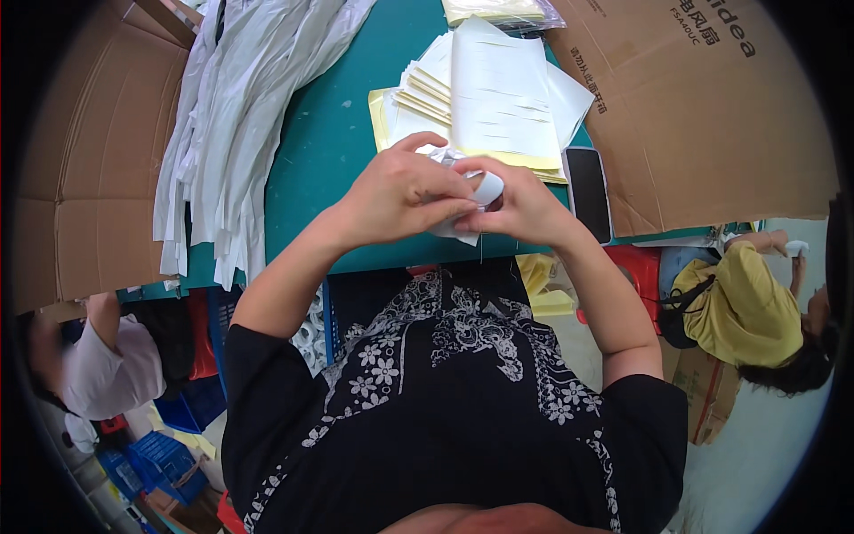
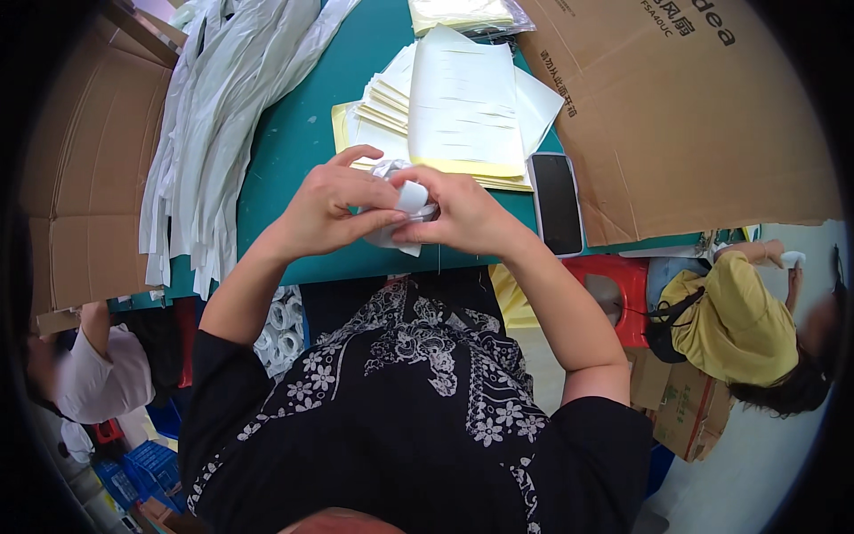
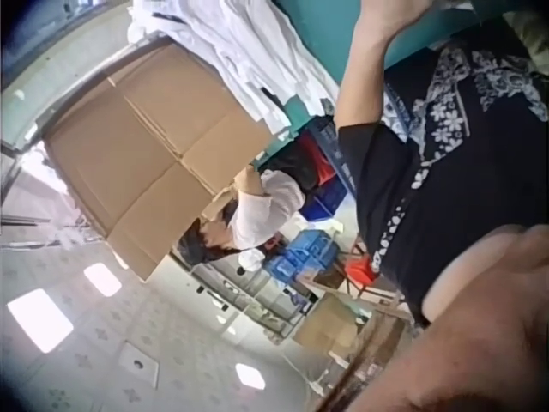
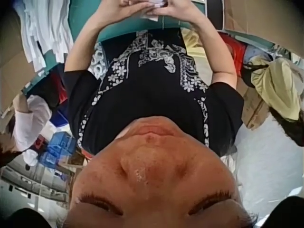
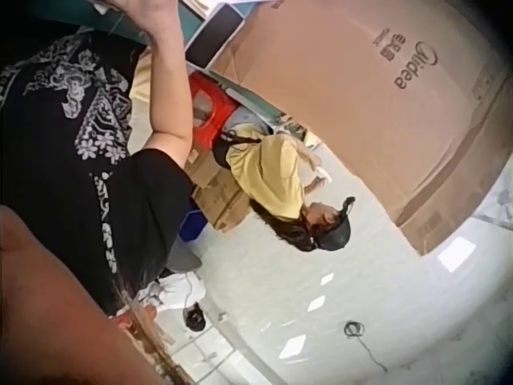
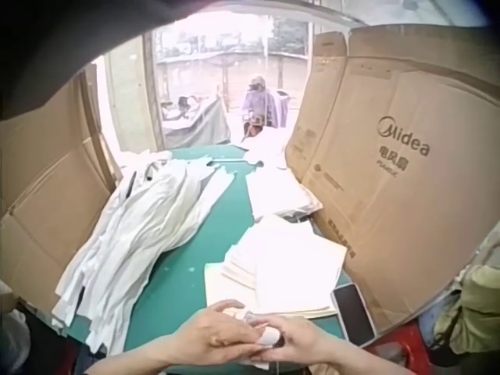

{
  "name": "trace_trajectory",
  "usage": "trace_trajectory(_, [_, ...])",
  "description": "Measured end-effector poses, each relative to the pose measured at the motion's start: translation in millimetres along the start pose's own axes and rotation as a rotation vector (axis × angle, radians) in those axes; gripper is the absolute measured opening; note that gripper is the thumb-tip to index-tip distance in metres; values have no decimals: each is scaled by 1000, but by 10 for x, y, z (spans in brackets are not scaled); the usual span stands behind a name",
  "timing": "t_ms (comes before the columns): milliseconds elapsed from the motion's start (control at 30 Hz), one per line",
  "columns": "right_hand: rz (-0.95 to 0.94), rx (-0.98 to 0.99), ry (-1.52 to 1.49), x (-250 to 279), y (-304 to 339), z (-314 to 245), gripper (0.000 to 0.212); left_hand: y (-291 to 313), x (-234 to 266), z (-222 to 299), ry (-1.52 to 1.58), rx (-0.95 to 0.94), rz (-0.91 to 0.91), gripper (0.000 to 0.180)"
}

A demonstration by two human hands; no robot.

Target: Folding long white bands and inserting them into paper sleeves at a factory workbench.

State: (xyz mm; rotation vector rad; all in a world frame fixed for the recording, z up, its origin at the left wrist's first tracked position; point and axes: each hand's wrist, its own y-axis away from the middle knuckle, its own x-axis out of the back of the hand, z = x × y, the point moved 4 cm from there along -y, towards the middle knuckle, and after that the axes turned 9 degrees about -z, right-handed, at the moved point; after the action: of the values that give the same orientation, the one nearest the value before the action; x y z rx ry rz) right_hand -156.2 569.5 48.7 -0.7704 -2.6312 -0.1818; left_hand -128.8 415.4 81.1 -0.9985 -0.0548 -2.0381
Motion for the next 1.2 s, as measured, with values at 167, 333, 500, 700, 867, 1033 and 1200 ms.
trace_trajectory(167, [-144,-226,-125,-51,21,49,30,160,-113,-91,-22,-84,48,12])
trace_trajectory(333, [-126,-323,-614,-118,-1,126,31,307,-159,17,-183,-201,-50,33])
trace_trajectory(500, [-254,-339,-731,-154,-41,176,36,394,-190,108,-557,-285,25,29])
trace_trajectory(700, [-96,-404,-835,-210,-75,242,34,462,-196,86,-796,-323,109,23])
trace_trajectory(867, [25,-468,-832,-255,-74,321,25,396,-84,-17,-556,-91,15,28])
trace_trajectory(1033, [49,-472,-747,-265,-112,286,26,451,-138,-139,-423,24,55,21])
trace_trajectory(1200, [28,-534,-796,-378,-177,268,23,540,-179,-38,-697,-122,105,19])
